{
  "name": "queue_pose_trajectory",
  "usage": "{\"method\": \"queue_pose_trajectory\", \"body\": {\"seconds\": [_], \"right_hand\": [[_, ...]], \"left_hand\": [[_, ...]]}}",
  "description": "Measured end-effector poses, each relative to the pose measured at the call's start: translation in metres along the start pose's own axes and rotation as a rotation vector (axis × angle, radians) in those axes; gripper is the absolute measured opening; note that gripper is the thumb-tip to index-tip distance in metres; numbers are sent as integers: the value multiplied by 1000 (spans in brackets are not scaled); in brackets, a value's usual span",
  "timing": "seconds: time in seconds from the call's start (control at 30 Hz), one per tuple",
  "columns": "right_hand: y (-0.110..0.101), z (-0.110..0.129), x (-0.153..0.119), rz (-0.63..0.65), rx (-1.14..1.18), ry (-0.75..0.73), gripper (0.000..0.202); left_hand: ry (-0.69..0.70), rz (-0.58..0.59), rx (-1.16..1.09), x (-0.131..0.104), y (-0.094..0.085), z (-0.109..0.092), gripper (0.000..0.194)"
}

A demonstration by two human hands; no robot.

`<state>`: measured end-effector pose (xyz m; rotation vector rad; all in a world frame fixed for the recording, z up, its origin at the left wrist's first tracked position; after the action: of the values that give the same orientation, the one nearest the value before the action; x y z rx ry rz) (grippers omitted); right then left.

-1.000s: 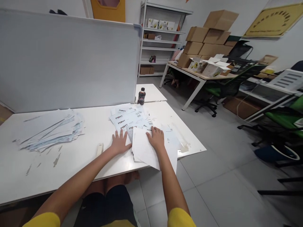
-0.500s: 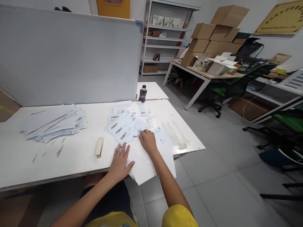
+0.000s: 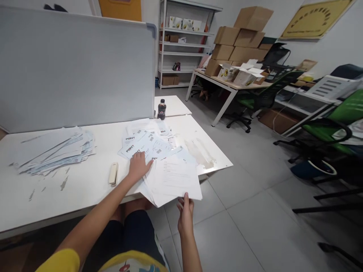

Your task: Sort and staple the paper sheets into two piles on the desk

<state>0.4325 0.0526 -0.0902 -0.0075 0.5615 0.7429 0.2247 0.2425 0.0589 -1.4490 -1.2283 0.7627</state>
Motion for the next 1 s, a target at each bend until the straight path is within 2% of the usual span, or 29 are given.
{"method": "queue_pose_trajectory", "body": {"seconds": [0.07,0.13,0.2,0.27,0.4,0.57,0.67,0.8,0.9,1.0], "right_hand": [[18,13,4,43,16,-48,54],[27,40,17,-12,-20,-129,58],[25,63,34,-55,-45,-121,57],[20,75,45,-7,-58,-47,53],[15,74,37,145,-49,34,51],[45,50,3,312,133,75,55],[59,32,-14,334,247,135,55],[64,21,-29,298,302,163,57],[65,34,-33,249,300,94,59],[72,73,-27,251,268,-63,58]], "left_hand": [[-61,115,5,22,4,1,59],[-78,241,-3,38,11,-2,61],[-72,328,-22,46,15,-7,57],[-52,372,-42,50,17,-12,49],[14,404,-122,47,18,-21,39],[131,418,-271,35,23,-36,32],[154,424,-340,31,25,-37,40],[142,511,-414,31,30,-27,51],[152,579,-453,31,28,-18,59],[219,521,-595,31,3,-20,73]]}}
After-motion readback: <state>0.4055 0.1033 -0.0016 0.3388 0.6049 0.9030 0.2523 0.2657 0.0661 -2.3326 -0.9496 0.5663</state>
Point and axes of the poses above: each hand's wrist, its own x-axis towards the middle knuckle, its own y-axis out of the palm, z = x × y, the point moved 6 cm from there along x, towards the middle knuckle, and after that the axes turned 6 degrees about y, right-handed, at the moved point
